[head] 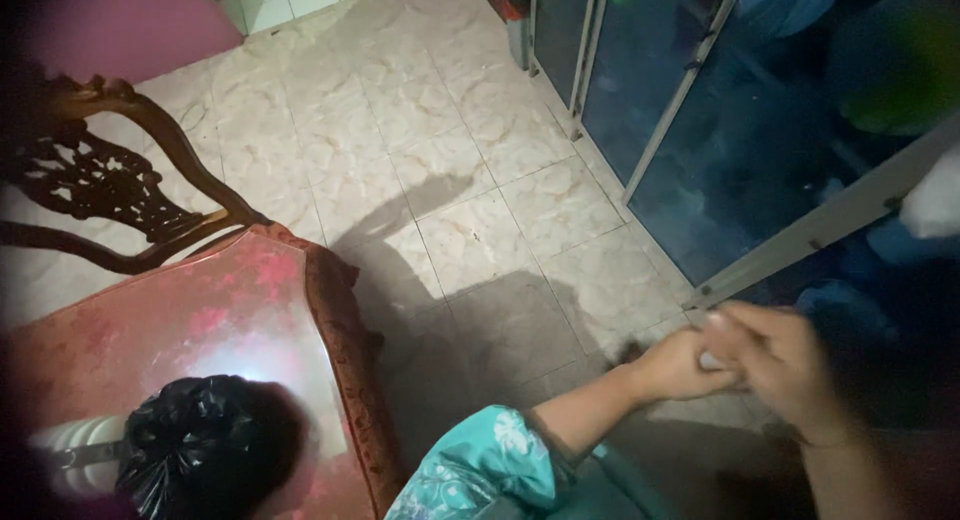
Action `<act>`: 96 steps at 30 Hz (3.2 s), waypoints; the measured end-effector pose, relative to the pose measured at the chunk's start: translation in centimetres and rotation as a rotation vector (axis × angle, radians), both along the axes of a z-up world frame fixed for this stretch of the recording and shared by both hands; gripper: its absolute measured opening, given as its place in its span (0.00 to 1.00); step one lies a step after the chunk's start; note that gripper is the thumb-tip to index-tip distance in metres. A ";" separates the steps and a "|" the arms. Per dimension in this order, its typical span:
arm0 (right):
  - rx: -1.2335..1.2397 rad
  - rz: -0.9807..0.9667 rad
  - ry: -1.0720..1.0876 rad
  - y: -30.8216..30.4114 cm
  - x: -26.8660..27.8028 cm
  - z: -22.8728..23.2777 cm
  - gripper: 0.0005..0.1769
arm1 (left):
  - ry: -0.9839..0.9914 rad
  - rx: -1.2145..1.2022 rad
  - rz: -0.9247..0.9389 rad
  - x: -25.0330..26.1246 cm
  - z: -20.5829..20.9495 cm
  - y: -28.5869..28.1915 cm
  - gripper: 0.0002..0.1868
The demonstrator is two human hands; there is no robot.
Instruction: The person sweeps the tiled floor by hand using a broom, moving around a dining table and chairs.
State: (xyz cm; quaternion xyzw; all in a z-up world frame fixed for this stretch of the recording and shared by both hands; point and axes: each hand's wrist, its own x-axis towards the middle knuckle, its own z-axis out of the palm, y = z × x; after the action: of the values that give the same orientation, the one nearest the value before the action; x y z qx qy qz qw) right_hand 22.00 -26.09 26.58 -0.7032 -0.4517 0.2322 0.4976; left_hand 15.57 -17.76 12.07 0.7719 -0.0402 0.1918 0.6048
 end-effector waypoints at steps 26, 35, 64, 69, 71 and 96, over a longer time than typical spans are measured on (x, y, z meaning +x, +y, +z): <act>0.223 -0.320 -0.091 15.0 4.5 -15.4 0.08 | 0.101 0.431 -0.118 6.3 -5.8 22.4 0.14; 0.014 -0.392 -0.058 15.3 8.1 -2.0 0.15 | -0.034 0.148 -0.374 14.9 -2.9 16.3 0.09; 0.029 -0.423 -0.274 22.6 20.8 -6.4 0.16 | 0.180 0.370 -0.014 23.2 -2.4 26.5 0.14; 0.066 -0.379 -0.358 27.0 21.1 -2.5 0.14 | 0.013 0.236 -0.153 26.8 -3.5 27.3 0.14; 0.042 -0.333 -0.285 29.7 21.0 -4.3 0.14 | -0.036 0.119 -0.118 27.0 -7.2 29.0 0.13; 0.196 -0.244 -0.100 48.5 28.4 -14.2 0.08 | 0.048 0.399 0.213 28.8 -5.1 52.7 0.10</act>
State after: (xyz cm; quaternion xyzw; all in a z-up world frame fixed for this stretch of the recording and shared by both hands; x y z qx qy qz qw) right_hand 50.35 22.45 12.35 -0.7117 -0.4075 0.0896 0.5651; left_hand 44.39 34.99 6.96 0.8803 0.0190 0.2245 0.4174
